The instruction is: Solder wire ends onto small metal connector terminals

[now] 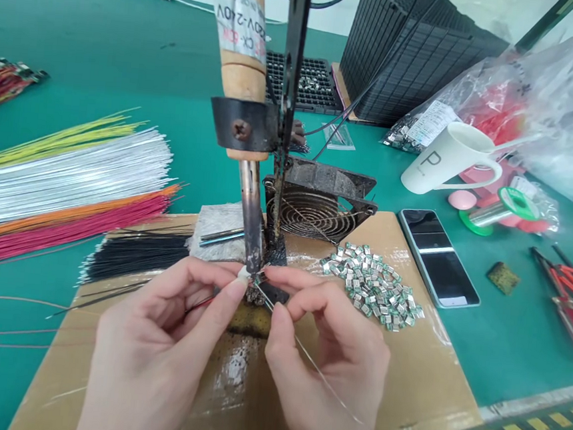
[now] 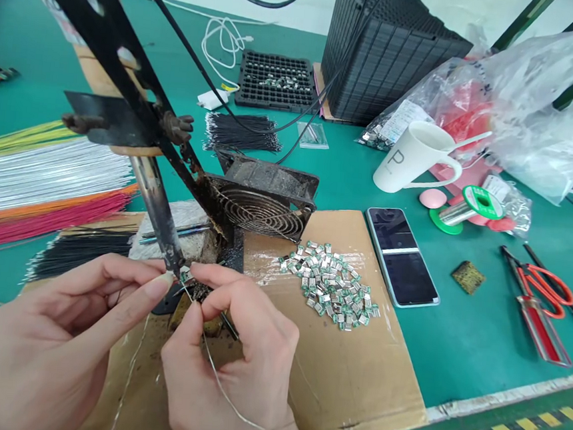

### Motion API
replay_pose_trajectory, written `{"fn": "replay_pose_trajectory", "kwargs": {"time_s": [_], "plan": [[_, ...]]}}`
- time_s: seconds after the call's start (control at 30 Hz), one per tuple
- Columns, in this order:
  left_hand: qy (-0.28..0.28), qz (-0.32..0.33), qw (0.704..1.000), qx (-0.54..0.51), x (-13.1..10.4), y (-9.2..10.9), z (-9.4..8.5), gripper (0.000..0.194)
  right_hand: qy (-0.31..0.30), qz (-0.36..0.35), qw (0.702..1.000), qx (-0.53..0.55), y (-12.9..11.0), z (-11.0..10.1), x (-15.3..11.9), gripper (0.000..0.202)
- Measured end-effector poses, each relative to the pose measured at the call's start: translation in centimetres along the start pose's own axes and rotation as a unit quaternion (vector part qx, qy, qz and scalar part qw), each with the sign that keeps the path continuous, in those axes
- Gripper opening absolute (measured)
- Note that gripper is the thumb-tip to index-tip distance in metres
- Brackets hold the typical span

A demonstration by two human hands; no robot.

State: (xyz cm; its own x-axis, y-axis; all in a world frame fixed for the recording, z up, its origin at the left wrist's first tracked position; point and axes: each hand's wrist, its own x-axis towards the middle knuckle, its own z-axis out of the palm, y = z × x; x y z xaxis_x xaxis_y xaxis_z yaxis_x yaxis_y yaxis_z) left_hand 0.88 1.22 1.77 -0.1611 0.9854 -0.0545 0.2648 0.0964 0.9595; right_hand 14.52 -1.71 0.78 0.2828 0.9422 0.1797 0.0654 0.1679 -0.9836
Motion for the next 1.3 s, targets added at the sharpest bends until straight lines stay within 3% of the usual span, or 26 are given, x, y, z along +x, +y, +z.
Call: {"fn": "replay_pose_trajectory", "kwargs": {"time_s": [0.37, 1.3], "plan": [[-0.025, -0.015, 0.999, -0.041, -0.24, -0.62, -0.31, 0.012, -0.004, -0.003, 1.0, -0.001, 0.09, -0.18, 0.02, 0.029], [-0.015, -0.004, 1.0, -0.016, -0.26, -0.44, -0.38, 0.015, 0.009, -0.022, 1.0, 0.007, -0.25, 0.07, 0.32, 0.029]]}}
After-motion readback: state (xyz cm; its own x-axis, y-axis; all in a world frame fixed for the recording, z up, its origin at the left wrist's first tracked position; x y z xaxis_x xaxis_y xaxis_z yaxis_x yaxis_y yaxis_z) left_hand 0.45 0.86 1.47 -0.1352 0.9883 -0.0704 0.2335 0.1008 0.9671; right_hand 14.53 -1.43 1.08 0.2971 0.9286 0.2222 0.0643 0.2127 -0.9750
